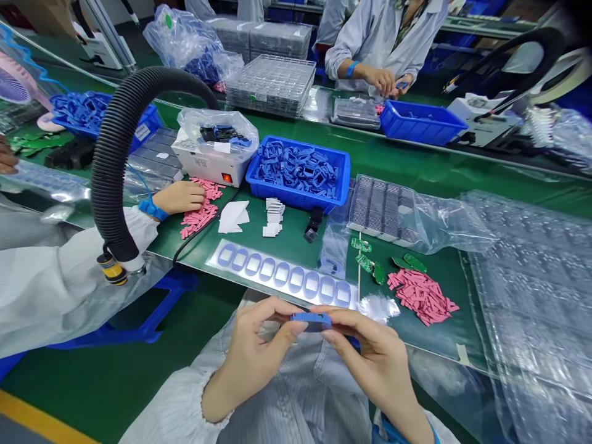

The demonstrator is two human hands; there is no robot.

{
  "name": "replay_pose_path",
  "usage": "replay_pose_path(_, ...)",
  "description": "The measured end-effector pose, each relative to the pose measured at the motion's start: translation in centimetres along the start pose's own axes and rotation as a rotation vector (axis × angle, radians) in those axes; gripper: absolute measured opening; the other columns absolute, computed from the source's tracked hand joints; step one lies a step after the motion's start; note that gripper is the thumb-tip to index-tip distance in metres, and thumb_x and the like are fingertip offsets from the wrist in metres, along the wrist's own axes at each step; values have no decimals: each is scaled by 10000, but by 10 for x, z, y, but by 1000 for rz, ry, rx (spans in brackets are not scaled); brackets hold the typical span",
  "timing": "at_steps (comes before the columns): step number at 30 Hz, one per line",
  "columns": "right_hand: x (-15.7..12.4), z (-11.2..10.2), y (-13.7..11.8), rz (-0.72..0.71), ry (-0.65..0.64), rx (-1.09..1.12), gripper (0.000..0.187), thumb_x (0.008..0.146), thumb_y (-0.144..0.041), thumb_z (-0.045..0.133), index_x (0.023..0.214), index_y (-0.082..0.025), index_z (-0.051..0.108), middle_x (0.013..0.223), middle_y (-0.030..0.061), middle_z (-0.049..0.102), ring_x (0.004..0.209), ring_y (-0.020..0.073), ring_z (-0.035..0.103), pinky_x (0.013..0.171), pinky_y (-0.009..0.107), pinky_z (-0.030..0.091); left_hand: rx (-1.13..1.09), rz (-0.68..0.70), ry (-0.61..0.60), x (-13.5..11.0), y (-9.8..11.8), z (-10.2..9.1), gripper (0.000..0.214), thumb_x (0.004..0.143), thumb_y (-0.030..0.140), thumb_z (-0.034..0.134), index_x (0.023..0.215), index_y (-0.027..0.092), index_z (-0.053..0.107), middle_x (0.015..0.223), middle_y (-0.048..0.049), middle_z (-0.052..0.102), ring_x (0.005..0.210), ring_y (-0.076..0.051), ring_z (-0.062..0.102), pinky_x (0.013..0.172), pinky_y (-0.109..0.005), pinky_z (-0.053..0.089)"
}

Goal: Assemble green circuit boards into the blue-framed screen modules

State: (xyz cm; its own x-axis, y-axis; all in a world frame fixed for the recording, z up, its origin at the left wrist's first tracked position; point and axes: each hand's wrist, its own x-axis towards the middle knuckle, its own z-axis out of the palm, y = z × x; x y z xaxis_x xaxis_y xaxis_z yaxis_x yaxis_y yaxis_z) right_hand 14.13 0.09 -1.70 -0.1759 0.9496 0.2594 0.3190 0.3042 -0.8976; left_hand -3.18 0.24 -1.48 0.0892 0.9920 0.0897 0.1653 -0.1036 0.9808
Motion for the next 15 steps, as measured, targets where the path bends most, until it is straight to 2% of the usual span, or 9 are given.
replay_pose_path(5,-4,4,1,-14,80,-30,142,802,-104,612,883,-215,650,856,23,739,795,162,710,693,213,590,-18,64,8,-1,-3,4,80,813,235,625,804,182,683,707,-28,722,639,-150,660,599,-241,518)
replay_pose_path(9,-9,9,6,-116,155,-103,255,795,-61,606,993,-218,633,967,44,726,882,175,697,766,257,590,-61,144,29,0,-4,7,76,810,189,631,857,183,690,746,-39,726,659,-147,657,605,-242,515)
replay_pose_path(12,-13,17,9,-114,226,-180,358,752,-85,668,1082,-204,600,1075,89,691,967,218,671,778,318,594,-150,116,37,1,-6,13,83,797,166,645,863,179,692,784,-47,728,734,-163,673,660,-257,538)
replay_pose_path(15,-14,24,11,-91,322,-160,354,730,-102,698,1054,-202,596,1065,95,689,957,228,672,736,321,597,-222,81,52,-1,-5,19,97,796,152,646,876,179,694,830,-49,735,801,-166,679,722,-265,547)
